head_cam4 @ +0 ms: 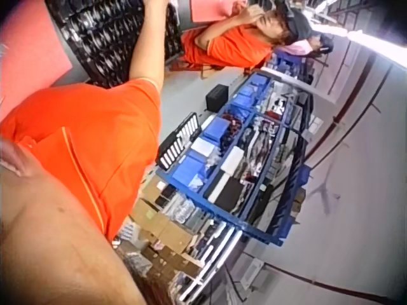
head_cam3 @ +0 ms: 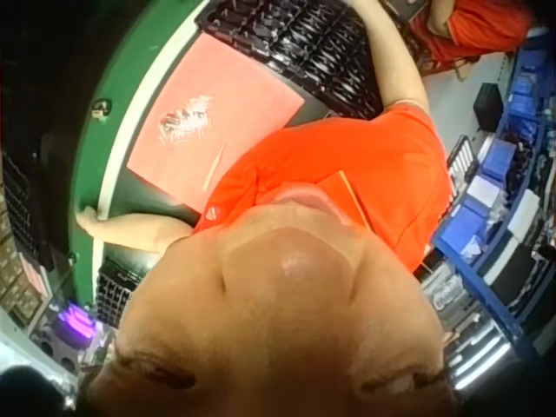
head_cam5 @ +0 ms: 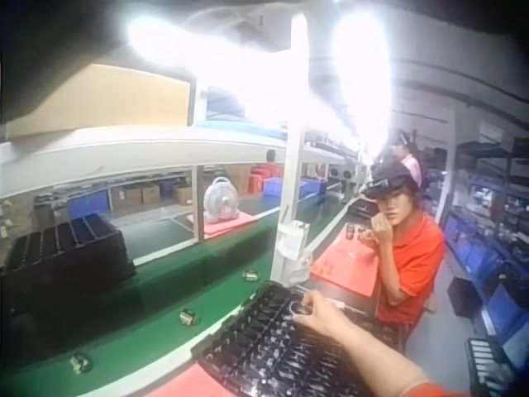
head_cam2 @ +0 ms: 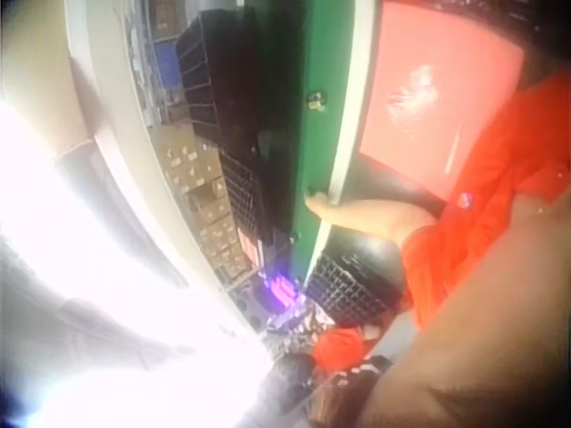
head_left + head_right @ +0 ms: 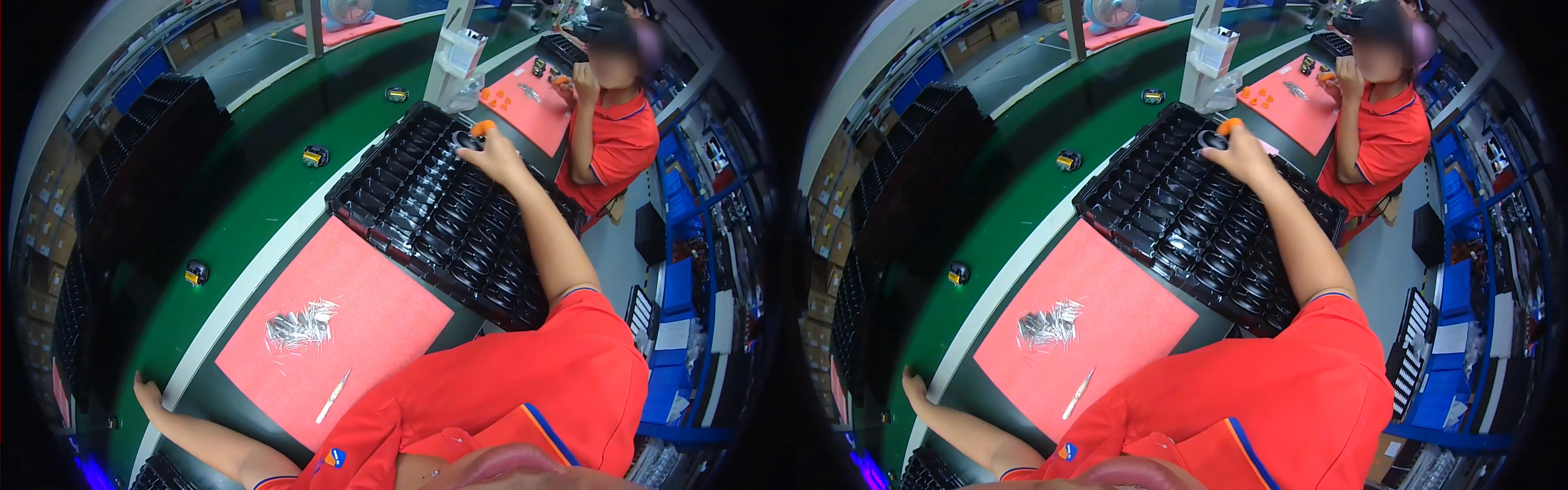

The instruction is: Assembling small silver pins and orange components into black plastic housings at a factory workstation.

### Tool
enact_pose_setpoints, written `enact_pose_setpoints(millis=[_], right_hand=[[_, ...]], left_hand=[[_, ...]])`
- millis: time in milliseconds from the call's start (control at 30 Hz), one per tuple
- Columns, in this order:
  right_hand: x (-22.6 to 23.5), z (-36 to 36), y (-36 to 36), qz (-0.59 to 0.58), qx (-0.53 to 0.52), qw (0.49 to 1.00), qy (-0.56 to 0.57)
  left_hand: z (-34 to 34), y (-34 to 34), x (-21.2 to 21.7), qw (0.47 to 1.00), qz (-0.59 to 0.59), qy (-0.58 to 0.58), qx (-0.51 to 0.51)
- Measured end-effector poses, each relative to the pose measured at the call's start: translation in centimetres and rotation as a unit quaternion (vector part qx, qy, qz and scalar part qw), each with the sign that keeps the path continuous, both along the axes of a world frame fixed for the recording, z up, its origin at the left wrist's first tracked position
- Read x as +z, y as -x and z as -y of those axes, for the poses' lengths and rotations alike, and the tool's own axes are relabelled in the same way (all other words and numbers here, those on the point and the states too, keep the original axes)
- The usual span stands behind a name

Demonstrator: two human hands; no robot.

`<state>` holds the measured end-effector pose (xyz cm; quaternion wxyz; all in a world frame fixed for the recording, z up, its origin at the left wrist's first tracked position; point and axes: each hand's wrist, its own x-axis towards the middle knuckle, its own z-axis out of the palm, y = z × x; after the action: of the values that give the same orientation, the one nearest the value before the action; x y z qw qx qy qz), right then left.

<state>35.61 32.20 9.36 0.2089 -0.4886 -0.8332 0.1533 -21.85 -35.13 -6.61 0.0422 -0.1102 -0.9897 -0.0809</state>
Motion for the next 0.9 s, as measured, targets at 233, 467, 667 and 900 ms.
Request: enact_pose_setpoints(millis=[233,467,667,900], right_hand=[[1.5,6.6,8.6,-0.228,0.219,0.9,0.301],[-1.6,11.3,16.0,-0.248,0.349,0.749,0.505],[-2.8,16.9,20.2,-0.172,0.469,0.818,0.287],[-5.4,19.3,20.5,-0.16,0.457,0.857,0.176]], left_hand=[[-2.8,-3.4,3.6,0.995,0.015,-0.081,0.051],[-18.8,-10.6,9.2,0.707,0.128,-0.696,0.001],[-31.0,-21.8,10.7,0.332,0.497,-0.8,-0.056],[-34.2,-26.9,8.7,0.437,0.477,-0.76,-0.064]])
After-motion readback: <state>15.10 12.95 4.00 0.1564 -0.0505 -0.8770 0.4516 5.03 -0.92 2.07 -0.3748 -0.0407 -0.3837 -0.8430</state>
